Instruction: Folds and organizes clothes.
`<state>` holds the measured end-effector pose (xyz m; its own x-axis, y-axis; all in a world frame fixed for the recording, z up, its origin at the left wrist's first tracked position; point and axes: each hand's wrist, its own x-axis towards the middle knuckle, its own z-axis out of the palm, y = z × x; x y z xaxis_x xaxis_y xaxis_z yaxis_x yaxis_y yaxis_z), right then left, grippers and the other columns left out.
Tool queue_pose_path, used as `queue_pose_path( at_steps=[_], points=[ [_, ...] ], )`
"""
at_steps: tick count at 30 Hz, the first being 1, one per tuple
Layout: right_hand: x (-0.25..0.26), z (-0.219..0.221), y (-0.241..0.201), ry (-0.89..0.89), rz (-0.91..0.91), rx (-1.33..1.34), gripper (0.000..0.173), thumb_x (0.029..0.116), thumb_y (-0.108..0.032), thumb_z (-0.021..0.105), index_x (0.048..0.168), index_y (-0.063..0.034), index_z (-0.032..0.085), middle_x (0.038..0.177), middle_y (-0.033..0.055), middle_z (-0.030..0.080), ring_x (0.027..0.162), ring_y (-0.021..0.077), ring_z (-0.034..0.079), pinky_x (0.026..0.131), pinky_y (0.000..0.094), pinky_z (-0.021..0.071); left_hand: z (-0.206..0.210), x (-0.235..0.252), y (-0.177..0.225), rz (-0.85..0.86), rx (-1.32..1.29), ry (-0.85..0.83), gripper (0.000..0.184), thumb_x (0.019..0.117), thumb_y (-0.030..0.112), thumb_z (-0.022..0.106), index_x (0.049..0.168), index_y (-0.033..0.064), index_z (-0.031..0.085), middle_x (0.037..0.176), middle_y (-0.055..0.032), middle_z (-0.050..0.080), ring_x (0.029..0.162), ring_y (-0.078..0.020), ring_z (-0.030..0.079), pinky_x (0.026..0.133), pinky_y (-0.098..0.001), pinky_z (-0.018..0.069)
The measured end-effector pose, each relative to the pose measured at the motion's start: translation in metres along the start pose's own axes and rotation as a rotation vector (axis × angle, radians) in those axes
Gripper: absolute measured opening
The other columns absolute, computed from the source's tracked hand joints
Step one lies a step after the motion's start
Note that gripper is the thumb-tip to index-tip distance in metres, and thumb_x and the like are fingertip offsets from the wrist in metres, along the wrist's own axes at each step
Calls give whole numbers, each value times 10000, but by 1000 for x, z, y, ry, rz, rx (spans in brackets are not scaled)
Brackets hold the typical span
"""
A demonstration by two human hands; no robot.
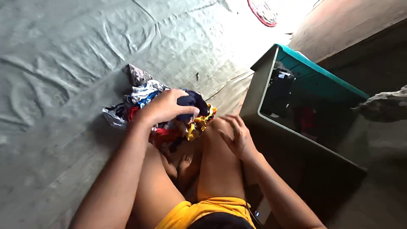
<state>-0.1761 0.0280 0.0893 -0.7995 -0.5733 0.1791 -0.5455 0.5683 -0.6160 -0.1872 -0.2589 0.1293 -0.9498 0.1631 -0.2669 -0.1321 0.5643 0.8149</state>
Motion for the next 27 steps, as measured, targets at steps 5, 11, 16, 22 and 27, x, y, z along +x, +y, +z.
queue_pose_path(
  at_steps=[5, 11, 16, 22, 27],
  points=[
    [40, -3, -43, 285, -83, 122, 711, 859, -293, 771, 1426, 40, 502, 1344, 256, 571, 1179, 350, 604, 920, 482, 543, -48, -82, 98, 552, 179, 224, 206, 890, 362, 719, 871, 160, 681, 894, 85, 575, 822, 55, 548, 714, -110, 456],
    [50, -62, -41, 213, -192, 155, 195, 913, -21, 612, 1095, 43, 640, 973, 155, 722, 863, 218, 718, 785, 421, 601, -107, -152, 131, 741, 294, 272, 110, 932, 349, 711, 915, 254, 658, 974, 183, 631, 908, 92, 577, 775, -106, 476],
    [40, -144, -37, 161, -127, 221, 168, 1018, -43, 412, 1101, 0, 551, 900, 46, 603, 751, 26, 583, 695, 245, 520, -152, -199, 106, 703, 272, 294, 194, 974, 109, 569, 801, 188, 610, 934, 129, 705, 840, 61, 643, 748, -128, 540],
    [33, -207, -27, 219, -27, -178, 254, 1022, -75, 516, 1240, 31, 593, 977, 242, 697, 849, 353, 693, 796, 566, 541, -139, -224, 62, 644, 130, 400, 148, 922, 227, 680, 850, 325, 595, 901, 227, 653, 810, 96, 608, 707, -98, 512],
    [-18, -180, -112, 248, -202, 4, 485, 977, -236, 648, 1366, 13, 502, 1147, 170, 626, 904, 212, 665, 723, 361, 581, -36, -201, 156, 598, 247, 560, 158, 937, 182, 650, 834, 127, 543, 777, 99, 515, 695, 82, 479, 646, -104, 414]
  ],
)
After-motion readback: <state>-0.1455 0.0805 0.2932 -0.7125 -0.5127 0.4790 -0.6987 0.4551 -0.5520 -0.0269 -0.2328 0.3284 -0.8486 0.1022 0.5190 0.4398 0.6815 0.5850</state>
